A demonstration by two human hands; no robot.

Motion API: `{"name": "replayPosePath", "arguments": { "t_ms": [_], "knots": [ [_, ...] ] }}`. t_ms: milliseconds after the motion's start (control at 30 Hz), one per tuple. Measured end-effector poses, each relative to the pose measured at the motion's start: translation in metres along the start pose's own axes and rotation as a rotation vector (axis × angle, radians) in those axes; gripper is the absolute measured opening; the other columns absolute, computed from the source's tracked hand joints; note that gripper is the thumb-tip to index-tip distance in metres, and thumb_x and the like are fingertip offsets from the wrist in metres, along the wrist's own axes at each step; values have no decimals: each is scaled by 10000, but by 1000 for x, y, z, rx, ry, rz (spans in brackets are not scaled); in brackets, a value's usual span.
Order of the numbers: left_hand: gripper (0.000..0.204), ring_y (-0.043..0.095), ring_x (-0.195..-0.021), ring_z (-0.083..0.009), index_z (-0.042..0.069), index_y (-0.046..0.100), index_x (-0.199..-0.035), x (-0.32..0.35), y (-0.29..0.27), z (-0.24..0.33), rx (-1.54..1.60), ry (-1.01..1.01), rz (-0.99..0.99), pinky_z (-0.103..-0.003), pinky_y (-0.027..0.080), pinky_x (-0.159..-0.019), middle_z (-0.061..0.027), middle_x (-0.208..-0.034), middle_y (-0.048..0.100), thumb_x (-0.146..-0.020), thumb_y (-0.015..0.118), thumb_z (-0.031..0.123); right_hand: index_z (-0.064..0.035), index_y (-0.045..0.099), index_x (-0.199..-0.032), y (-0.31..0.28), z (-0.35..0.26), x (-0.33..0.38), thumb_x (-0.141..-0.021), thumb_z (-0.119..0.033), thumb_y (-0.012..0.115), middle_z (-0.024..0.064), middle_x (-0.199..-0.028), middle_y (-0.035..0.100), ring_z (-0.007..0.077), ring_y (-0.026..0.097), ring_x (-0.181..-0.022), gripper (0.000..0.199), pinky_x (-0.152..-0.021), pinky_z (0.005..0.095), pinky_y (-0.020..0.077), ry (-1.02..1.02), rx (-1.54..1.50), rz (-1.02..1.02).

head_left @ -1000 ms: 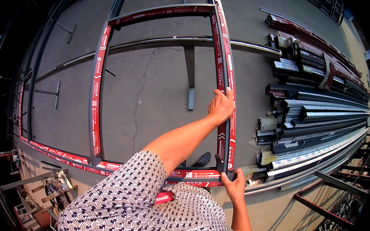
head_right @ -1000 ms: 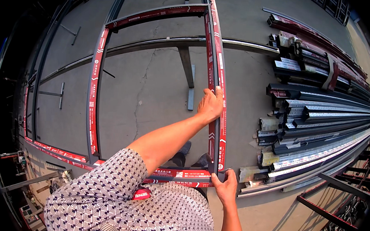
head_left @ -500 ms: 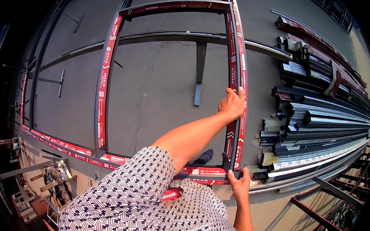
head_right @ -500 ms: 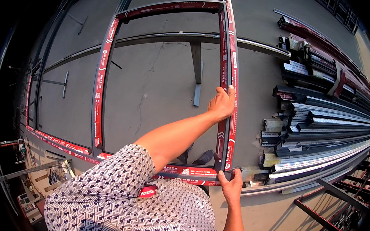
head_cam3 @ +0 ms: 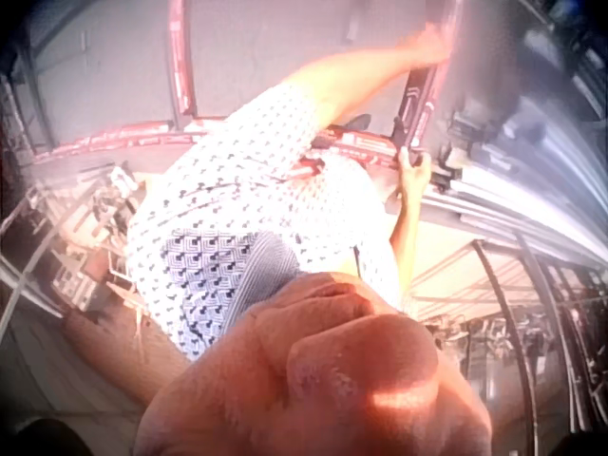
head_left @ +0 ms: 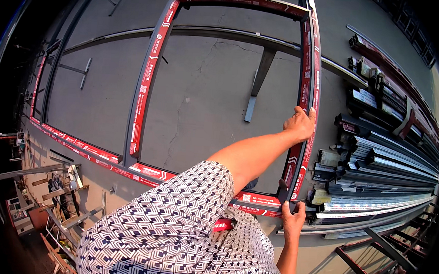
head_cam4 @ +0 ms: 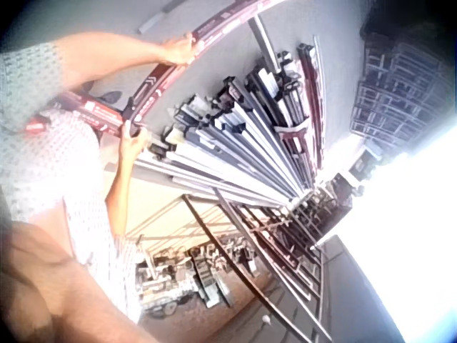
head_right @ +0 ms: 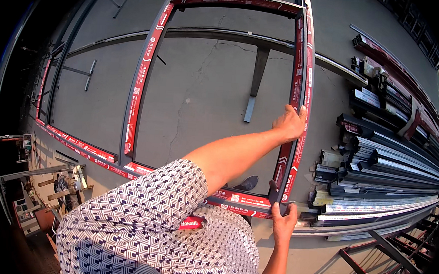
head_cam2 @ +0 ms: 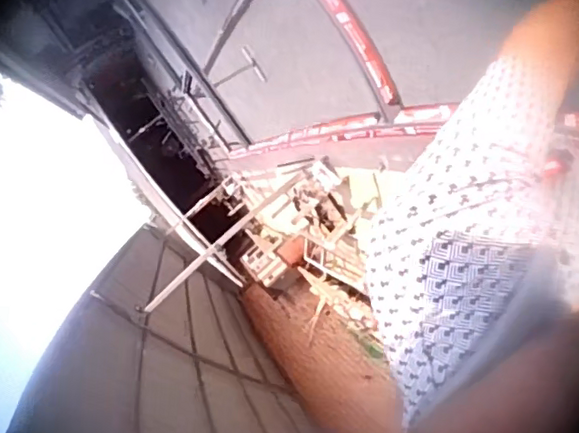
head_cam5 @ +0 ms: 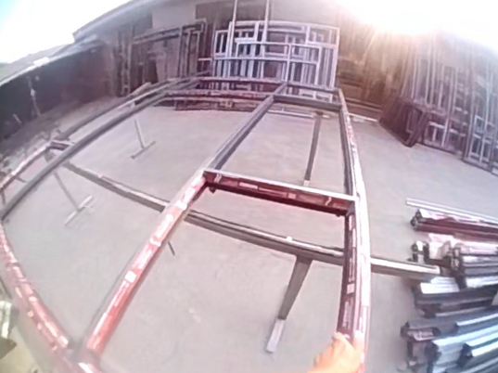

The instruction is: The person assembles aluminum window frame components by hand. They pick up and align long frame sections, fit corner pieces, and arrange the parts into a rectangular frame on the floor.

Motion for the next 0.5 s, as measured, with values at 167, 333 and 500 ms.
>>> {"name": "replayPosePath", "arguments": {
  "t_ms": [167, 333, 500],
  "knots": [
    [872, 687, -1231, -468, -139, 355, -1419, 2, 3, 9, -66, -20, -59, -535, 504, -1085, -318, -1252, 712, -1096, 191, 654, 40, 682, -1150, -7, 26, 7, -1013, -396, 771, 42, -946, 682, 136, 592, -867, 466, -807, 320, 510, 110, -148, 9],
    [934, 752, -1063, -446, -179, 364, -1390, 13, -7, 10, -46, 31, 5, -503, 543, -997, -298, -1037, 751, -1070, 231, 689, 17, 699, -1132, -18, 58, 24, -1053, -403, 727, -4, -926, 667, 89, 570, -842, 428, -778, 282, 493, 188, -386, 83],
    [898, 732, -1110, -456, -163, 472, -1424, 24, -7, 17, 48, -38, -21, -512, 582, -935, -380, -1225, 696, -1077, 309, 649, 6, 710, -1109, -17, 135, 44, -1042, -370, 732, -14, -895, 675, 78, 565, -788, 383, -725, 265, 482, 359, -377, 64]
  ]
}}
Point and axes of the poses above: each hand's wrist, its own x-axis away from the middle knuckle, its own y-axis out of the palm, z = x × y, the point moved 6 cm from there along -x, towards the middle knuckle
